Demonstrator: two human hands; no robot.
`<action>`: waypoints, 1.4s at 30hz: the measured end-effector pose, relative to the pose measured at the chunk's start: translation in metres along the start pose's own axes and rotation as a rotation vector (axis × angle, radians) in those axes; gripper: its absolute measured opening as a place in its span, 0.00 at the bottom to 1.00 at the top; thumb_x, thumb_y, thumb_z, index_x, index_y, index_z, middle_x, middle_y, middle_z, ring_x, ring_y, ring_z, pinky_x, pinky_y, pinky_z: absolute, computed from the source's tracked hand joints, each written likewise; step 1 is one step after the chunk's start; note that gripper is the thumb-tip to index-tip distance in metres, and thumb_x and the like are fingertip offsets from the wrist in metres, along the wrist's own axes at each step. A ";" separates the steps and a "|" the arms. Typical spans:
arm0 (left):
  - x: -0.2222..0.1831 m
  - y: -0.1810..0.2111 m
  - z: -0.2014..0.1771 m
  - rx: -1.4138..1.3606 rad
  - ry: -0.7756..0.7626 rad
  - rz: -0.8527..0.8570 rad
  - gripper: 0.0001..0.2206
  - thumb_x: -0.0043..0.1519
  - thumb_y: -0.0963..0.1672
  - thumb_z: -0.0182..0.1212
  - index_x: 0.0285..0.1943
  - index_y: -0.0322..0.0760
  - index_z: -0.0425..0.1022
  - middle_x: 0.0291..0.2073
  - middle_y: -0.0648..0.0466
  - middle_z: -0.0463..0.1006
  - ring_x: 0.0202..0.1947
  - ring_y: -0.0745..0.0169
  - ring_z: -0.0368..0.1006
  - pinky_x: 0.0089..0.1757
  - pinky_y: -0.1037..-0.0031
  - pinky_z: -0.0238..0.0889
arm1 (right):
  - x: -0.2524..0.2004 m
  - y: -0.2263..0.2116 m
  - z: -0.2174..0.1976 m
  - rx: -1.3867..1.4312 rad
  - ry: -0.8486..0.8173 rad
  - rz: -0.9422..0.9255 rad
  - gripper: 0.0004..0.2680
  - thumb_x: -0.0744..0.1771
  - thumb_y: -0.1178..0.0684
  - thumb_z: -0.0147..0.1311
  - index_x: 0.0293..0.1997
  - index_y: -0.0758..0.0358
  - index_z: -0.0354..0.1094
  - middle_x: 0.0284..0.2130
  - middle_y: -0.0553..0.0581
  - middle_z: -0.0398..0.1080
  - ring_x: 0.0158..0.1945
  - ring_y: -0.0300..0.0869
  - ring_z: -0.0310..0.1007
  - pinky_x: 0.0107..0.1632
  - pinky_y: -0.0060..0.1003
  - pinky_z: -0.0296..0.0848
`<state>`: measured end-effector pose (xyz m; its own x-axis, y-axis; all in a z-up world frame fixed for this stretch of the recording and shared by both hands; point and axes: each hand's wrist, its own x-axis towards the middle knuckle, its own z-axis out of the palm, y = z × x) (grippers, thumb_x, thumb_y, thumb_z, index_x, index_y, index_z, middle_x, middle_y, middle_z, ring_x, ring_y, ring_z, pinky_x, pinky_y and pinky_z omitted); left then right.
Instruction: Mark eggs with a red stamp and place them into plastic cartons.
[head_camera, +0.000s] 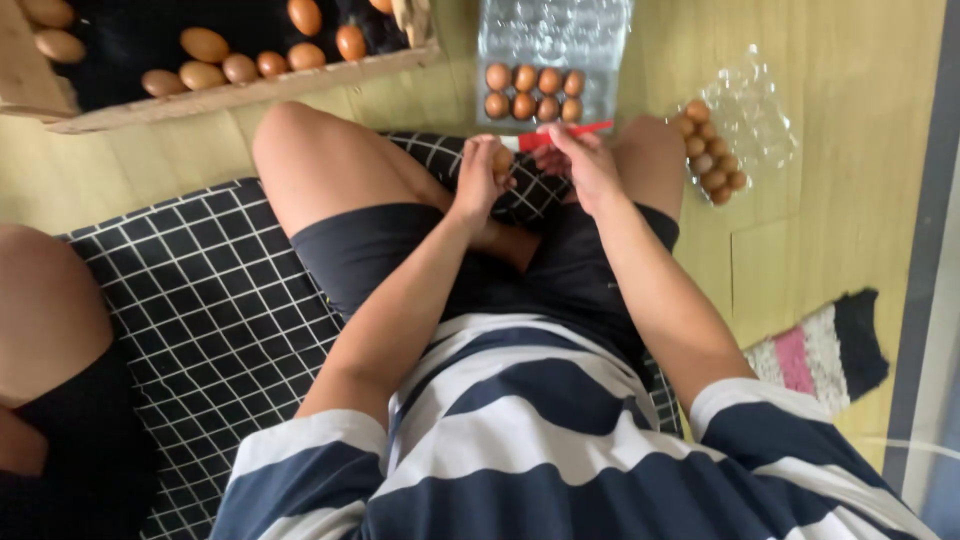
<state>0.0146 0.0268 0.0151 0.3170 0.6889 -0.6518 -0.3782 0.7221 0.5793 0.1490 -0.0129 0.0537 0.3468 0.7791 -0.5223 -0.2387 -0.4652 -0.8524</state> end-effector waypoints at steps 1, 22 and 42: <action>-0.001 -0.001 0.000 0.008 0.001 -0.016 0.08 0.53 0.46 0.50 0.35 0.39 0.61 0.18 0.51 0.59 0.12 0.68 0.57 0.21 0.74 0.67 | -0.004 -0.004 -0.002 0.006 0.011 0.012 0.08 0.62 0.48 0.49 0.37 0.61 0.67 0.24 0.56 0.70 0.25 0.36 0.71 0.29 0.25 0.68; -0.017 -0.007 -0.005 0.033 -0.092 -0.043 0.12 0.54 0.46 0.47 0.41 0.35 0.66 0.18 0.46 0.65 0.13 0.63 0.59 0.26 0.66 0.70 | -0.053 -0.015 -0.002 -0.019 -0.036 -0.151 0.07 0.62 0.49 0.48 0.38 0.57 0.67 0.22 0.54 0.71 0.25 0.36 0.72 0.27 0.25 0.69; -0.054 -0.008 0.000 -0.040 0.210 0.113 0.17 0.54 0.52 0.51 0.36 0.35 0.68 0.19 0.49 0.65 0.13 0.64 0.62 0.32 0.66 0.71 | -0.080 -0.033 -0.004 0.027 -0.185 -0.176 0.08 0.62 0.49 0.51 0.38 0.59 0.67 0.22 0.57 0.70 0.28 0.38 0.72 0.29 0.25 0.70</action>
<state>0.0004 -0.0157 0.0457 0.0845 0.7337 -0.6742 -0.4363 0.6356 0.6369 0.1332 -0.0615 0.1231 0.2139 0.9119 -0.3503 -0.2142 -0.3061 -0.9276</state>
